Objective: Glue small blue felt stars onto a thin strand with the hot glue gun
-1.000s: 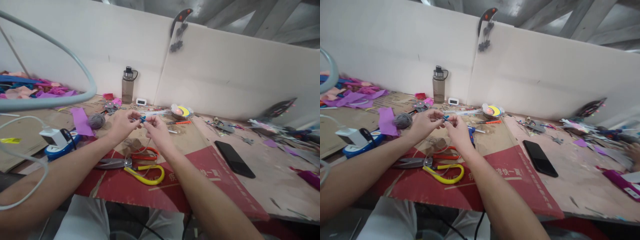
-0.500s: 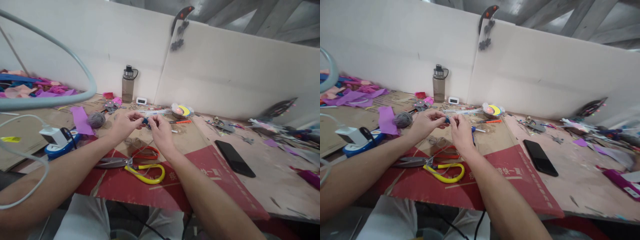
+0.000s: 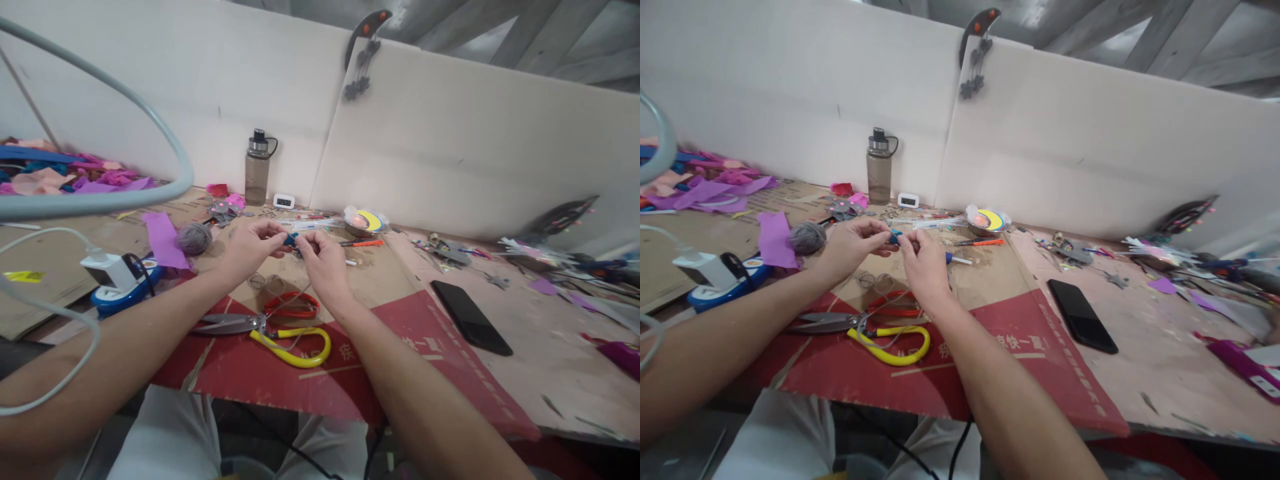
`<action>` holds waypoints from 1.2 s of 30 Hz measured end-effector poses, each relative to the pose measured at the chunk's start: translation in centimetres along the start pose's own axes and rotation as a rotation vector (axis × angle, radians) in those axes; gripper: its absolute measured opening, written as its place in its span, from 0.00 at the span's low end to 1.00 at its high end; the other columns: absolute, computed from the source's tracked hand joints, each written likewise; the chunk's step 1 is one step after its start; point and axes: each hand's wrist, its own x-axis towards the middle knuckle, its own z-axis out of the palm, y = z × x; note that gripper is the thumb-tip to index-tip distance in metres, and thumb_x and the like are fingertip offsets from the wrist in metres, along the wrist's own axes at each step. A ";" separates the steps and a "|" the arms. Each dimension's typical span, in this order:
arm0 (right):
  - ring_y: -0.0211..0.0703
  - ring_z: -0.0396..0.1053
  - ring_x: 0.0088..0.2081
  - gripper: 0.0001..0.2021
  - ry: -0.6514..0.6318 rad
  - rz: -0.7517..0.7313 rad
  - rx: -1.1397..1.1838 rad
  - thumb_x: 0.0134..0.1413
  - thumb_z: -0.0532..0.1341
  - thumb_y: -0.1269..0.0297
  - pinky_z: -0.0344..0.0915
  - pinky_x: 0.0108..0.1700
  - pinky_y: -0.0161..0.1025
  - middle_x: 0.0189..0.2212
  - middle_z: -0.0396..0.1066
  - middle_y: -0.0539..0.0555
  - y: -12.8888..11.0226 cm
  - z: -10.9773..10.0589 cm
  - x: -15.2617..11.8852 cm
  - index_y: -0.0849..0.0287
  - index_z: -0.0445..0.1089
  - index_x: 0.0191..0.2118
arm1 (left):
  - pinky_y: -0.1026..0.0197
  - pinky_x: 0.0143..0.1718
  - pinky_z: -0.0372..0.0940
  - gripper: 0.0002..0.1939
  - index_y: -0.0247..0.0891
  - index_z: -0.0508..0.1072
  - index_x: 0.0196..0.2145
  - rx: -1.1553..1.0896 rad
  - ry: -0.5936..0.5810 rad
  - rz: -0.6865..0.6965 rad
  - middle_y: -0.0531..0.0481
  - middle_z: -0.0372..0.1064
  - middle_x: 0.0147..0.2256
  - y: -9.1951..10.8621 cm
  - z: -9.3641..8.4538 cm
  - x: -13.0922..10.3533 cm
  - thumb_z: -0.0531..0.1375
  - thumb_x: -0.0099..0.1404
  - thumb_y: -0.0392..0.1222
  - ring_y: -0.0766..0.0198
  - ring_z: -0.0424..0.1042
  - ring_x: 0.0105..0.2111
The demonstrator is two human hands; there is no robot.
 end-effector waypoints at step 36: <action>0.34 0.56 0.24 0.11 0.097 0.045 -0.105 0.49 0.62 0.59 0.52 0.29 0.34 0.21 0.61 0.44 -0.1 -0.4 0.0 0.59 0.71 0.38 | 0.70 0.17 0.56 0.06 0.34 0.71 0.30 0.035 -0.119 -0.033 0.53 0.67 0.17 0.3 -0.2 -0.1 0.62 0.57 0.40 0.71 0.64 0.16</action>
